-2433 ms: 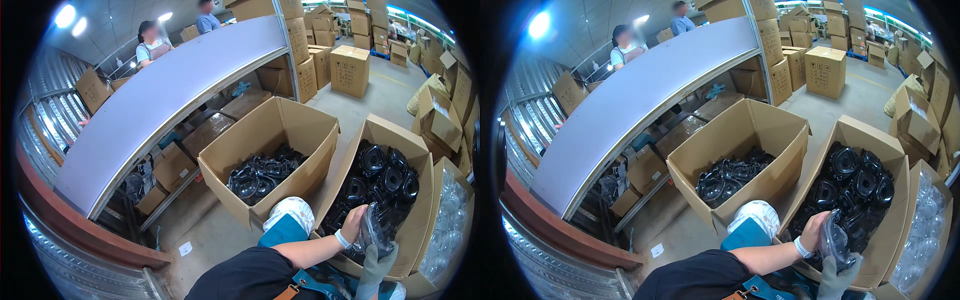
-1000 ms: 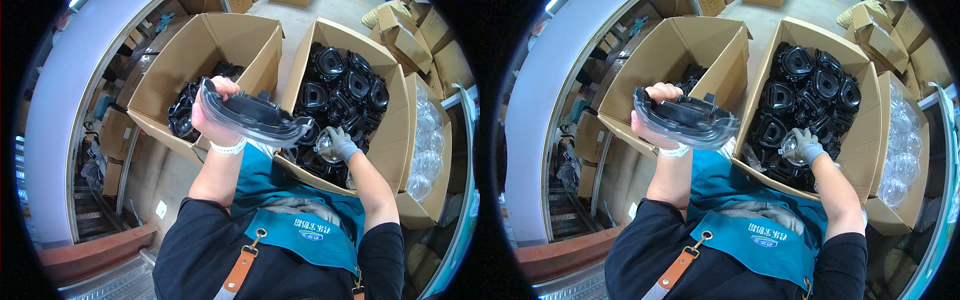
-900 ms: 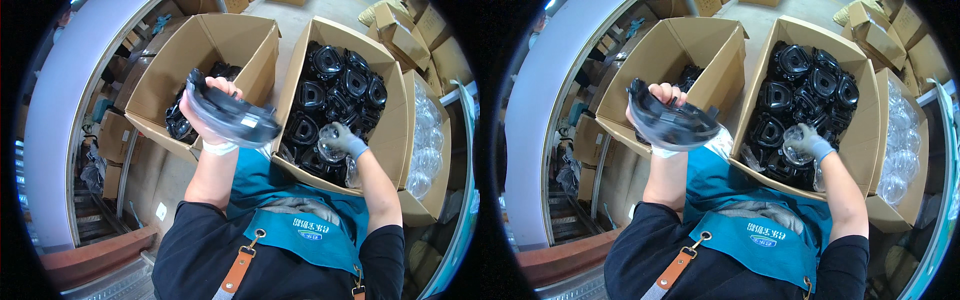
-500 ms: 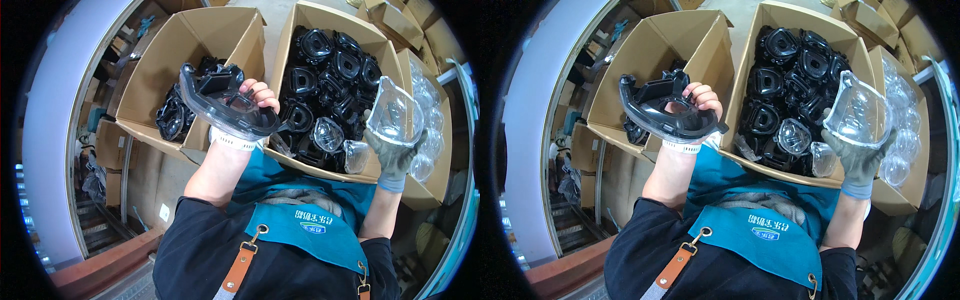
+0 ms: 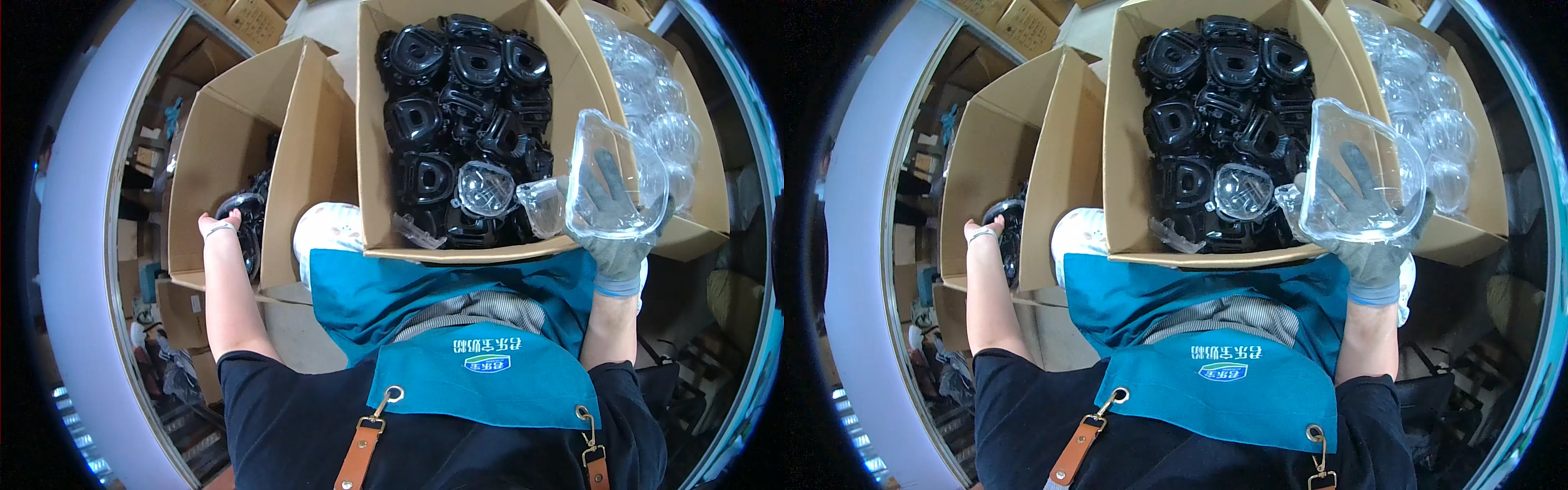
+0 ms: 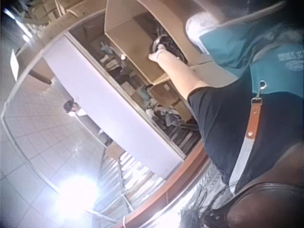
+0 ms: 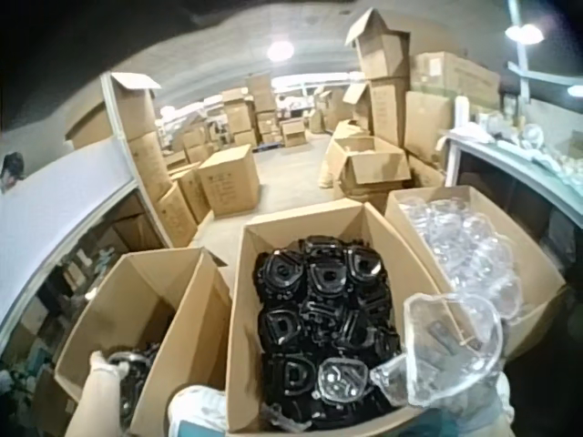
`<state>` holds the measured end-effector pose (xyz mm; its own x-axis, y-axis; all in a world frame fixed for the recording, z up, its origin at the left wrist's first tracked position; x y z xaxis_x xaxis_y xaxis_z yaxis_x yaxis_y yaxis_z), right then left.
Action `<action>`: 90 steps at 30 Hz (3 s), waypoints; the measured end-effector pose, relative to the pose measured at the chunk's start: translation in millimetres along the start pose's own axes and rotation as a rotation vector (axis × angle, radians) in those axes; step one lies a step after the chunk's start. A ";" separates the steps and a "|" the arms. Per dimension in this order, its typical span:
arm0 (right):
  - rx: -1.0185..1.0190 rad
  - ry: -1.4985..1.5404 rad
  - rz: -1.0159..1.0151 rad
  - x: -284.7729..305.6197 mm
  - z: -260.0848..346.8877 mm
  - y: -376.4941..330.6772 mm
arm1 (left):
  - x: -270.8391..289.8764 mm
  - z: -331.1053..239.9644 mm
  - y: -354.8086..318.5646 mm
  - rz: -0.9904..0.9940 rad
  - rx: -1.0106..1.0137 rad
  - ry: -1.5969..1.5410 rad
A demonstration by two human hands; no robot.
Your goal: The person assembles light fixtures by taking black housings and clear covers from cardboard boxes, attaching the clear covers onto the housings by hand, and placing the assembled units into an adjacent cardboard box.
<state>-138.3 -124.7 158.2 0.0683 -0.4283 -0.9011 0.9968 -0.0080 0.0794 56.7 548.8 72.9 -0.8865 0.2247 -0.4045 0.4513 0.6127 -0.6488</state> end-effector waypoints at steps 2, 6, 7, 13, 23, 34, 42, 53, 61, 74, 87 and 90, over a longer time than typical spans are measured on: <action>0.096 -0.142 -0.049 -7.6 1.0 4.0 | -31.7 16.4 -45.7 0.338 -0.138 0.225; 0.193 -0.537 0.253 -41.2 -14.0 24.5 | -81.9 108.9 -245.6 1.482 -0.348 0.627; 0.241 -0.772 0.347 -51.1 -21.2 28.6 | -75.4 139.9 -297.0 1.707 -0.202 0.759; 0.032 -0.906 0.535 -54.4 -42.3 34.7 | -67.1 253.1 -461.5 2.184 -0.315 0.934; 0.493 -0.337 0.218 26.1 52.1 48.0 | -125.5 359.6 -431.7 1.859 -0.781 0.610; 0.621 -0.452 0.182 31.4 90.0 37.7 | -107.1 510.0 -228.5 1.163 -0.361 2.035; 0.589 -1.089 0.167 5.5 59.5 53.2 | -118.5 487.5 -281.2 1.192 0.136 1.549; 0.569 -0.975 -0.065 37.5 75.0 46.8 | -119.6 502.0 -303.3 1.182 -0.212 1.815; 0.215 -0.786 0.127 19.5 46.7 52.8 | -130.4 350.4 -416.8 1.625 0.391 0.791; 0.201 -0.340 0.277 6.7 -39.8 31.5 | -71.6 317.6 -474.2 1.905 -1.064 1.732; 0.242 -0.666 0.302 -8.6 -19.8 34.9 | -63.4 310.4 -451.9 2.027 -0.720 1.079; 0.141 -0.463 0.279 -8.9 -23.8 32.9 | -61.0 306.6 -459.7 2.027 -1.158 1.192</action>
<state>-105.2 -99.7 158.6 0.2721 -0.7833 -0.5590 0.9261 0.0554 0.3731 -65.5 21.1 198.2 0.3620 0.5475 0.7545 0.5008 -0.7969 0.3380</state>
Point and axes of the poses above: each hand's wrist, its own y-axis towards the middle knuckle, its own x-axis out of the back of the hand, z = x × y, the point moved 4 cm from there along y, towards the middle knuckle, and after that the axes turned 14 degrees about z, right-handed, at the moved point
